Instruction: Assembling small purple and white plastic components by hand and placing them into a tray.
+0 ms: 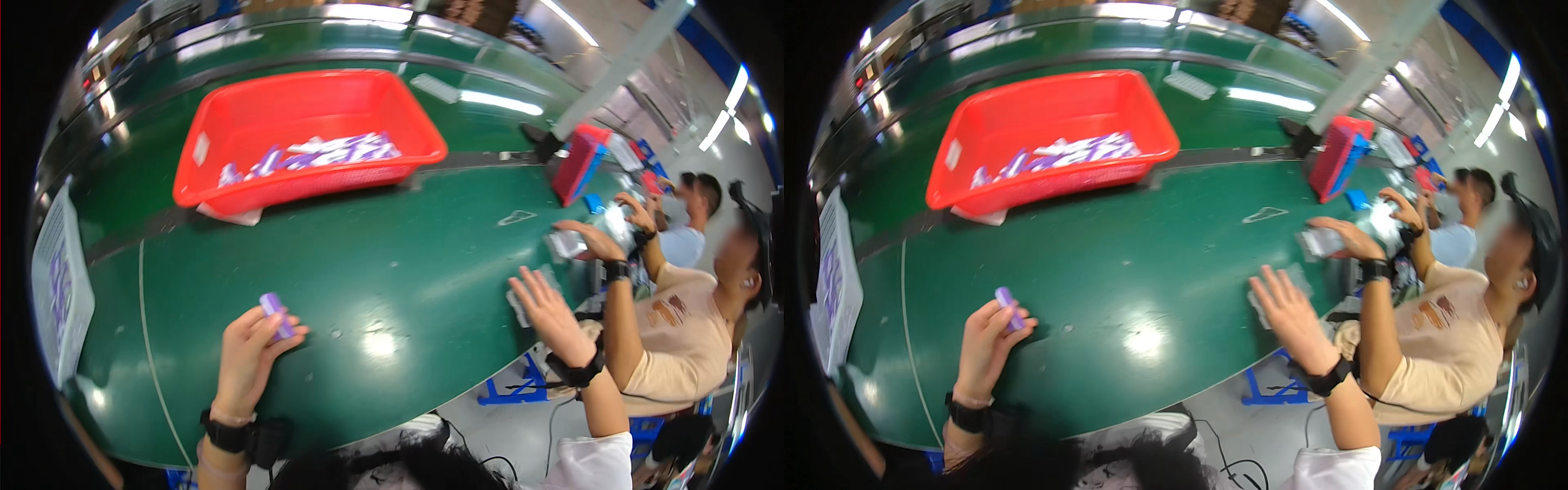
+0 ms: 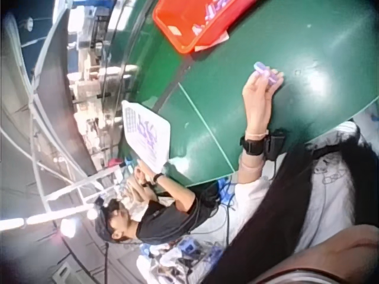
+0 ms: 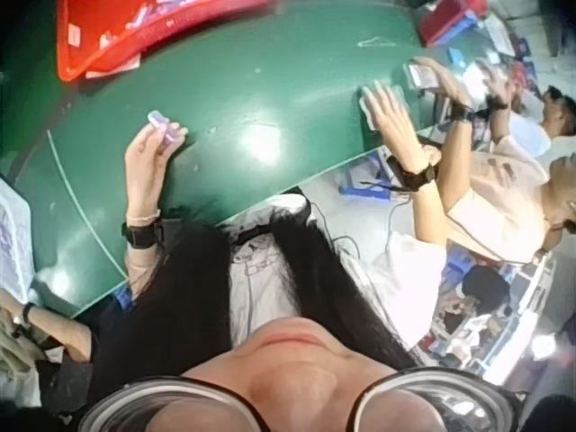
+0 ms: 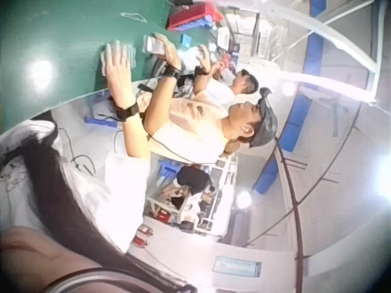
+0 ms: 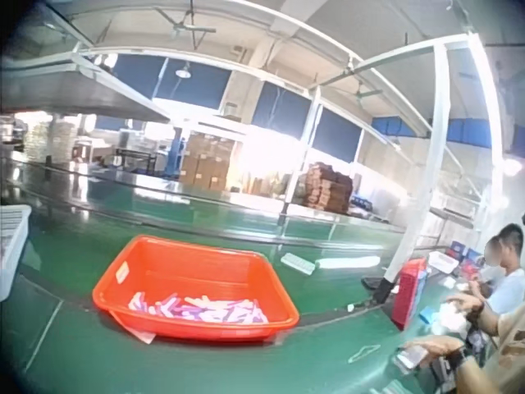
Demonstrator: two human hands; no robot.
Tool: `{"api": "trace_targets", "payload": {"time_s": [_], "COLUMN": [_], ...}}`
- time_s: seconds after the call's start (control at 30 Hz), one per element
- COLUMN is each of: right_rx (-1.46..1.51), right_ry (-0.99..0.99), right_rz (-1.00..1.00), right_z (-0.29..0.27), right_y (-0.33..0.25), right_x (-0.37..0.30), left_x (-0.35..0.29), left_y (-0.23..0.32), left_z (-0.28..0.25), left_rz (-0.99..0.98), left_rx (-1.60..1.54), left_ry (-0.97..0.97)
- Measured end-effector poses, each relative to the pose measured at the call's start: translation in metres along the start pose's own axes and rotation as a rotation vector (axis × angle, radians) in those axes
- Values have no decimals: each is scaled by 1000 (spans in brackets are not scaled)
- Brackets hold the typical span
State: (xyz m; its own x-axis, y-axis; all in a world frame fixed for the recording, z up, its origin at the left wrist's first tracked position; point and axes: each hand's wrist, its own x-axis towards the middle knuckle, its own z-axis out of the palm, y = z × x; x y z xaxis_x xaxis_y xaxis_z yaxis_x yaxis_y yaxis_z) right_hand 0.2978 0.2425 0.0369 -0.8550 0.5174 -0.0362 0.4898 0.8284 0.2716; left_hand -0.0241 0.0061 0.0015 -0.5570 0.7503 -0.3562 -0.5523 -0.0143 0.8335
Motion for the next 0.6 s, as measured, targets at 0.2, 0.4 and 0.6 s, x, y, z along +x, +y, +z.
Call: {"api": "trace_targets", "payload": {"time_s": [0.2, 0.4, 0.6], "right_rx": [45, 474, 780], "right_ry": [-138, -129, 14], "right_rz": [-124, -390, -512], "right_z": [-7, -39, -46], "right_y": [18, -88, -152], "right_x": [9, 58, 104], "left_x": [6, -1, -1], "left_y": [-3, -3, -4], "left_z": [13, 8, 4], "left_rz": [-9, -6, 6], "left_rx": [49, 29, 57], "left_ry": [-200, -234, -223]}}
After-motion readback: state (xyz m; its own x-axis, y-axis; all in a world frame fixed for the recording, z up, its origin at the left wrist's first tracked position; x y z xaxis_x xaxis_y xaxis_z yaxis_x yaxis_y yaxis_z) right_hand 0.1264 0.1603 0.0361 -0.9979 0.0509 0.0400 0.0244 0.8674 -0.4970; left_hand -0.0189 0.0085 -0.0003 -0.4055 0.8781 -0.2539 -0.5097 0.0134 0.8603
